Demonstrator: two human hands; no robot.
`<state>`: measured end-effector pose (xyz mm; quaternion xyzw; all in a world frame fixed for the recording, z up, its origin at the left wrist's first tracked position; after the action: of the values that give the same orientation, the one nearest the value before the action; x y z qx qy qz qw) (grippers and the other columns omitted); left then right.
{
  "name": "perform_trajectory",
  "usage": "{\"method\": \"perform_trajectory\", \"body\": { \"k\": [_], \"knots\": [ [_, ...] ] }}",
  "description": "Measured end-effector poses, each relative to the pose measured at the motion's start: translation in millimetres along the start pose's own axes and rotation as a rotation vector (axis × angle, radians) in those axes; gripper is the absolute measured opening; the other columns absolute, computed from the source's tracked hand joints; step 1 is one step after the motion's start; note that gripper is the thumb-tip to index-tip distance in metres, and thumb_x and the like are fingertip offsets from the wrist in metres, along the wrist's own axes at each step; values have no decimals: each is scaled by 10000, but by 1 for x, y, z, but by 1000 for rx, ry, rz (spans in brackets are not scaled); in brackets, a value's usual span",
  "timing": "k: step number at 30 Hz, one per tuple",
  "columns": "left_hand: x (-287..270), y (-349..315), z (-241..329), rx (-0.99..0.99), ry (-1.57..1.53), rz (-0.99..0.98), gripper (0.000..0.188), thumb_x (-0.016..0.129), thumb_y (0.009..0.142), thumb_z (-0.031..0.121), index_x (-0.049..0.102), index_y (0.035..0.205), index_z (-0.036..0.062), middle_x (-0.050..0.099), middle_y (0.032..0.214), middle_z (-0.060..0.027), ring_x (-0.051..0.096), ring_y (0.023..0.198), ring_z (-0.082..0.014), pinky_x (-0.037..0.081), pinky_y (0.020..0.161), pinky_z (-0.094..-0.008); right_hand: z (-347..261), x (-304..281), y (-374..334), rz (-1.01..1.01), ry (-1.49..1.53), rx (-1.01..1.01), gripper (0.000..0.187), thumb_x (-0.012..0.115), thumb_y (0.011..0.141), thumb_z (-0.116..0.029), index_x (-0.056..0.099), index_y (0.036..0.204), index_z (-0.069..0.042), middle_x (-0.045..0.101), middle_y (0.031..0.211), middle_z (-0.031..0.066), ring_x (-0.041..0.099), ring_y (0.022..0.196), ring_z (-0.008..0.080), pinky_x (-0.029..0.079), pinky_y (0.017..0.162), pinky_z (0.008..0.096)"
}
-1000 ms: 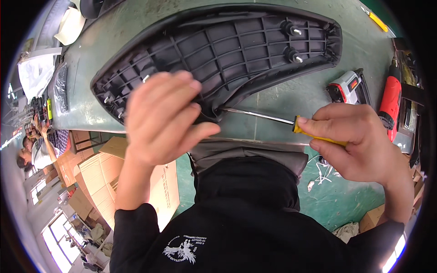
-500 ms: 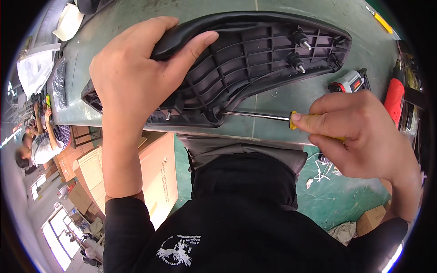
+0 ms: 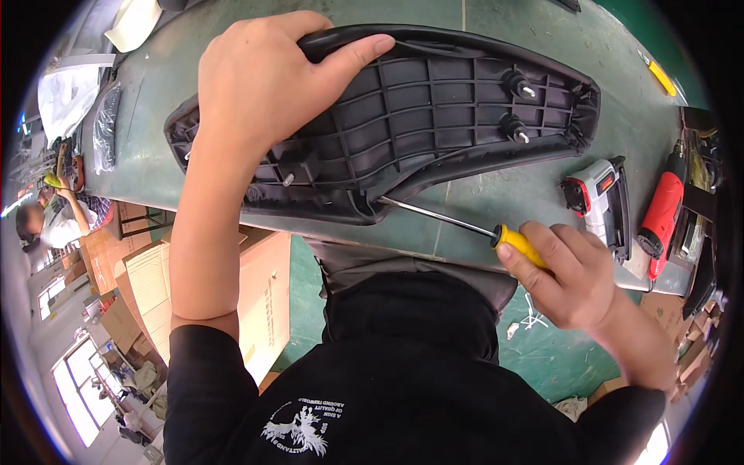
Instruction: Assembling a seat by stretching a cover over a plastic base and securing it with a staple gun.
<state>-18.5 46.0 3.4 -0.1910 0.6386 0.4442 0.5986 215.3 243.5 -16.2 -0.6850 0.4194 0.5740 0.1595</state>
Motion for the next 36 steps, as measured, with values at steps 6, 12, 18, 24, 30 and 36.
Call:
{"method": "perform_trajectory", "body": {
  "k": [6,12,18,24,30,36],
  "knots": [
    [9,10,0,-35,-76,-96,629,878,872,627,864,1046,23,805,800,-163,793,744,-299,608,728,-370,0,28,-32,236,396,338,442,868,816,38,807,1251,-13,761,1068,152,750,777,274,629,667,351],
    [7,8,-7,-23,-145,-12,636,828,849,715,872,913,83,723,659,-134,732,676,-356,573,653,-421,9,9,-27,186,668,467,425,839,831,53,802,1253,20,773,1009,175,747,752,293,610,644,347],
    [4,3,-2,-57,-73,-71,626,868,881,638,870,1065,40,811,809,-155,795,751,-281,604,735,-359,18,-7,2,43,598,398,436,777,825,78,810,1254,7,744,904,144,701,678,279,553,579,353],
    [-6,3,4,-65,-86,-14,650,864,873,655,867,1040,27,808,798,-136,783,741,-252,593,730,-355,23,-16,15,-58,664,435,469,761,823,105,810,1275,-11,718,837,134,669,646,243,501,542,321],
    [-9,10,11,-92,-147,-23,635,874,878,542,720,667,-36,633,561,-173,614,481,-321,467,521,-409,27,-17,14,-94,566,374,465,793,850,96,807,1302,-13,765,937,181,732,751,289,561,628,343],
    [-12,6,13,-85,-136,-44,580,875,881,501,743,718,-40,664,598,-174,641,511,-311,486,538,-396,35,-22,26,-262,670,408,486,814,838,91,803,1312,-19,757,939,167,706,715,297,535,615,342]
  ]
}}
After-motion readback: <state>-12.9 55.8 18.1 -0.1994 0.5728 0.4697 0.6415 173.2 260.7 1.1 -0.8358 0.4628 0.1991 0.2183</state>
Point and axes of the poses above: each hand's wrist, its own y-axis towards the middle knuckle, its own x-axis out of the palm, z = x × y, the point moved 8 cm from there along y, towards the middle knuckle
